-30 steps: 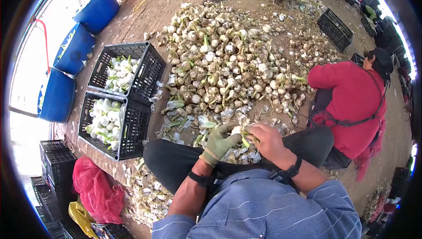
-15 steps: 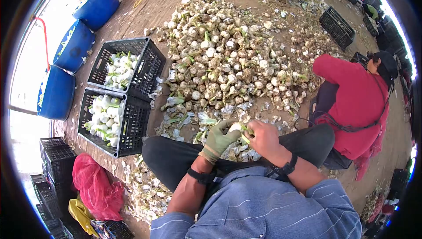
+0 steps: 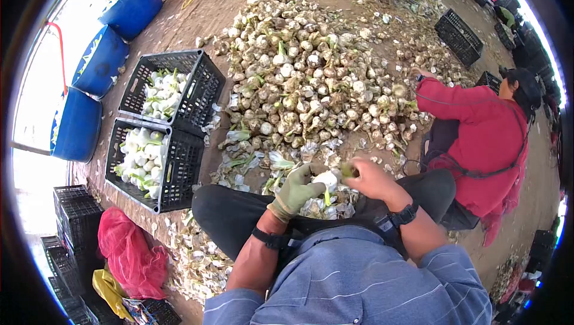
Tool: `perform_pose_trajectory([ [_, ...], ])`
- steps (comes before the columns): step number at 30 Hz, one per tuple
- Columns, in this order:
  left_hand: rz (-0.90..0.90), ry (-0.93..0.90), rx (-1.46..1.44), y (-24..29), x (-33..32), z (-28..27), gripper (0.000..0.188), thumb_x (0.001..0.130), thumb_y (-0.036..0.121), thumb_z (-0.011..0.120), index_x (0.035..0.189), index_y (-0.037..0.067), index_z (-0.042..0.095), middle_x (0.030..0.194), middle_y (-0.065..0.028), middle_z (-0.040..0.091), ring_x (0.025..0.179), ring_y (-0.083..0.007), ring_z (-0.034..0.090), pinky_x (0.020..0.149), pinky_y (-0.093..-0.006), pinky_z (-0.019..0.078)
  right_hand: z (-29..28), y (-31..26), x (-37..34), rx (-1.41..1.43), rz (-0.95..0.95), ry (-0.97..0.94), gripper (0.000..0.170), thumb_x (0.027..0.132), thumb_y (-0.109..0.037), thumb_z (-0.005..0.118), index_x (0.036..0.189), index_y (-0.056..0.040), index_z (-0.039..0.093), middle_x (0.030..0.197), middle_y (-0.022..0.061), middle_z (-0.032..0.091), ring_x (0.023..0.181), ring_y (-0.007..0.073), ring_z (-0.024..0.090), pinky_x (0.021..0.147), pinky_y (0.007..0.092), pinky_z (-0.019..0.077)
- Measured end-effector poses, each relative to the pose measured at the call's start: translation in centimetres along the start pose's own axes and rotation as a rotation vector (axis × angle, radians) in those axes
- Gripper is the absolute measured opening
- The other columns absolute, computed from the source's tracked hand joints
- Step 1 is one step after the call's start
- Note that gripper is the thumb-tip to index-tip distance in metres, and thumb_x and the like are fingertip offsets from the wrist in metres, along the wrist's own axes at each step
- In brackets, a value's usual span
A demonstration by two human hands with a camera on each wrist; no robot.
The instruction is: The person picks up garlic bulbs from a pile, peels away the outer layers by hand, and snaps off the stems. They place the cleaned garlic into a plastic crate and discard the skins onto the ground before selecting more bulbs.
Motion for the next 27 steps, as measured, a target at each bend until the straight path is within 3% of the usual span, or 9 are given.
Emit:
perform_pose_trajectory([
  [1,0.003,0.022,0.012,0.0,0.1,0.2,0.042,0.081,0.009,0.067,0.121,-0.003,0.060,0.107,-0.0057,0.066,0.092,-0.0113,0.061,0.081,-0.0254,0.0505,-0.1,-0.4,-0.3,-0.133,-0.150,-0.062,0.025,0.086,-0.016,0.065,0.104,0.0027,0.064,0.094,0.0159,0.065,0.085,0.0284,0.063,0.079,0.0374,0.0502],
  [2,0.033,0.031,0.023,0.0,0.2,0.2,0.046,0.080,0.009,0.069,0.123,-0.003,0.060,0.106,-0.0061,0.066,0.091,-0.0102,0.061,0.079,-0.0244,0.0507,-0.1,-0.8,-0.3,0.008,-0.057,-0.046,0.028,0.085,-0.018,0.068,0.104,0.0026,0.065,0.103,0.0192,0.063,0.097,0.0350,0.059,0.088,0.0393,0.0460],
  [5,0.044,0.006,0.096,0.3,0.0,0.5,0.048,0.079,0.009,0.071,0.124,-0.004,0.059,0.107,-0.0059,0.066,0.092,-0.0104,0.061,0.080,-0.0250,0.0509,-0.8,-3.6,-0.3,0.038,-0.016,-0.055,0.034,0.085,-0.027,0.070,0.104,0.0001,0.066,0.099,0.0190,0.064,0.092,0.0377,0.063,0.082,0.0425,0.0488],
  [8,0.047,-0.002,0.063,-0.1,0.1,0.5,0.050,0.078,0.008,0.072,0.125,-0.004,0.059,0.108,-0.0061,0.066,0.094,-0.0102,0.061,0.081,-0.0248,0.0510,-0.4,-4.2,-0.1,-0.031,-0.071,-0.124,0.027,0.086,-0.022,0.070,0.102,-0.0007,0.066,0.094,0.0171,0.064,0.087,0.0376,0.062,0.074,0.0436,0.0487],
  [11,0.115,0.005,0.314,0.0,0.1,0.1,0.050,0.080,0.007,0.070,0.127,-0.004,0.058,0.110,-0.0062,0.066,0.096,-0.0111,0.062,0.082,-0.0247,0.0509,-0.3,-4.2,0.1,-0.152,-0.204,-0.131,0.020,0.085,-0.018,0.068,0.098,-0.0020,0.065,0.089,0.0156,0.063,0.083,0.0366,0.062,0.070,0.0441,0.0486],
  [14,-0.002,0.000,0.178,1.4,-0.3,0.9,0.055,0.078,0.008,0.066,0.131,-0.003,0.056,0.118,-0.0086,0.065,0.104,-0.0131,0.062,0.092,-0.0277,0.0491,0.1,-4.1,0.0,-0.266,-0.283,-0.110,0.016,0.085,-0.016,0.067,0.095,-0.0040,0.064,0.083,0.0153,0.062,0.080,0.0357,0.063,0.068,0.0454,0.0484],
  [18,0.006,-0.038,0.174,0.9,-0.3,1.3,0.060,0.079,0.006,0.066,0.136,-0.002,0.051,0.119,-0.0098,0.064,0.104,-0.0140,0.062,0.091,-0.0285,0.0509,0.2,-3.6,0.1,-0.286,-0.308,-0.076,0.019,0.084,-0.018,0.067,0.096,-0.0035,0.063,0.080,0.0162,0.061,0.079,0.0362,0.063,0.067,0.0459,0.0483],
  [21,0.037,-0.079,0.258,1.2,-0.1,1.7,0.064,0.079,0.004,0.066,0.140,-0.002,0.046,0.120,-0.0096,0.062,0.105,-0.0146,0.062,0.090,-0.0289,0.0517,-0.4,-3.0,0.5,-0.207,-0.072,-0.027,0.024,0.083,-0.020,0.067,0.095,-0.0001,0.062,0.082,0.0165,0.064,0.078,0.0379,0.062,0.067,0.0443,0.0483],
  [27,0.150,-0.022,0.068,-0.1,0.6,1.3,0.064,0.080,0.009,0.071,0.138,-0.001,0.047,0.109,-0.0058,0.064,0.097,-0.0125,0.062,0.086,-0.0279,0.0518,1.9,-1.7,-0.8,0.256,0.130,0.164,0.025,0.089,-0.020,0.065,0.097,0.0025,0.062,0.079,0.0160,0.062,0.068,0.0235,0.057,0.066,0.0382,0.0464],
])
Point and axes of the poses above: each hand's wrist, its own x-axis towards the middle knuckle, its own z-axis out of the palm, y = z × x, the point moved 1 cm from there along x, towards the middle knuckle
